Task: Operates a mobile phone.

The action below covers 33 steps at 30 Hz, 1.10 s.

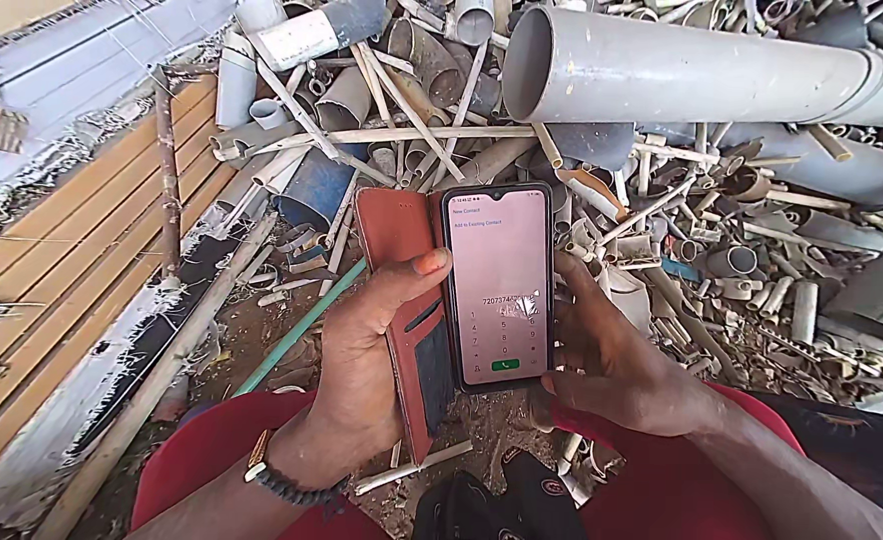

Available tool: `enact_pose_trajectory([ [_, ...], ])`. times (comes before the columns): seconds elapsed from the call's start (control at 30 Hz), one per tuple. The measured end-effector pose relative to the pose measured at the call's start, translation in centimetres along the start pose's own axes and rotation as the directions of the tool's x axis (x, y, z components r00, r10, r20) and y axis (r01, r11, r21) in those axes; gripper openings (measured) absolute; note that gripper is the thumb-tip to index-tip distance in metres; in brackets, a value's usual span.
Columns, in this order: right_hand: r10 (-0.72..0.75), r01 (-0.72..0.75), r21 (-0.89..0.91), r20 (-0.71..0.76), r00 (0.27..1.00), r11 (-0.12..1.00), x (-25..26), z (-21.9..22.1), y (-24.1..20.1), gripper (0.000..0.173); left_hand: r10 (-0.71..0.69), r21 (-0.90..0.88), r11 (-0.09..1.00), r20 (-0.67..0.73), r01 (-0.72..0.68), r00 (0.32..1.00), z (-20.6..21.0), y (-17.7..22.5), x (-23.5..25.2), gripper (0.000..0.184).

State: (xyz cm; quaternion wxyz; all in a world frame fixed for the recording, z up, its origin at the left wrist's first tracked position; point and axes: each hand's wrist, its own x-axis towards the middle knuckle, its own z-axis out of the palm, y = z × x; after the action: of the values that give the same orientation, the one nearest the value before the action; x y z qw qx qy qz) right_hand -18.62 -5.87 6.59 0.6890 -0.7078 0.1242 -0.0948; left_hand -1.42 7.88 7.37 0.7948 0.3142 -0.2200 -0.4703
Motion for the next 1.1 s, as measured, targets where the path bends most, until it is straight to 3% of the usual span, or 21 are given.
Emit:
enact_pose_trajectory([
  [0.5, 0.030, -0.030, 0.003, -0.020, 0.999, 1.000, -0.1, -0.1, -0.2, 0.101, 0.012, 0.037, 0.999, -0.024, -0.011, 1.000, 0.1, 0.1, 0.0, 0.018],
  [0.73, -0.045, 0.032, -0.103, -0.124, 0.991, 0.994, 0.1, 0.3, 0.3, 0.066, -0.014, 0.009, 1.000, -0.058, 0.015, 0.998, 0.2, -0.1, 0.2, 0.018],
  [0.9, -0.007, -0.019, -0.135, -0.187, 0.982, 0.991, 0.2, 1.2, 0.4, 0.090, 0.016, 0.091, 0.996, -0.051, -0.011, 0.999, 0.0, -0.5, 0.0, 0.016],
  [1.1, -0.056, 0.003, -0.212, -0.246, 0.968, 0.977, 0.3, 2.0, 1.0, 0.096, 0.030, 0.099, 0.995, -0.004, -0.030, 1.000, 0.0, -0.7, -0.1, 0.014],
])
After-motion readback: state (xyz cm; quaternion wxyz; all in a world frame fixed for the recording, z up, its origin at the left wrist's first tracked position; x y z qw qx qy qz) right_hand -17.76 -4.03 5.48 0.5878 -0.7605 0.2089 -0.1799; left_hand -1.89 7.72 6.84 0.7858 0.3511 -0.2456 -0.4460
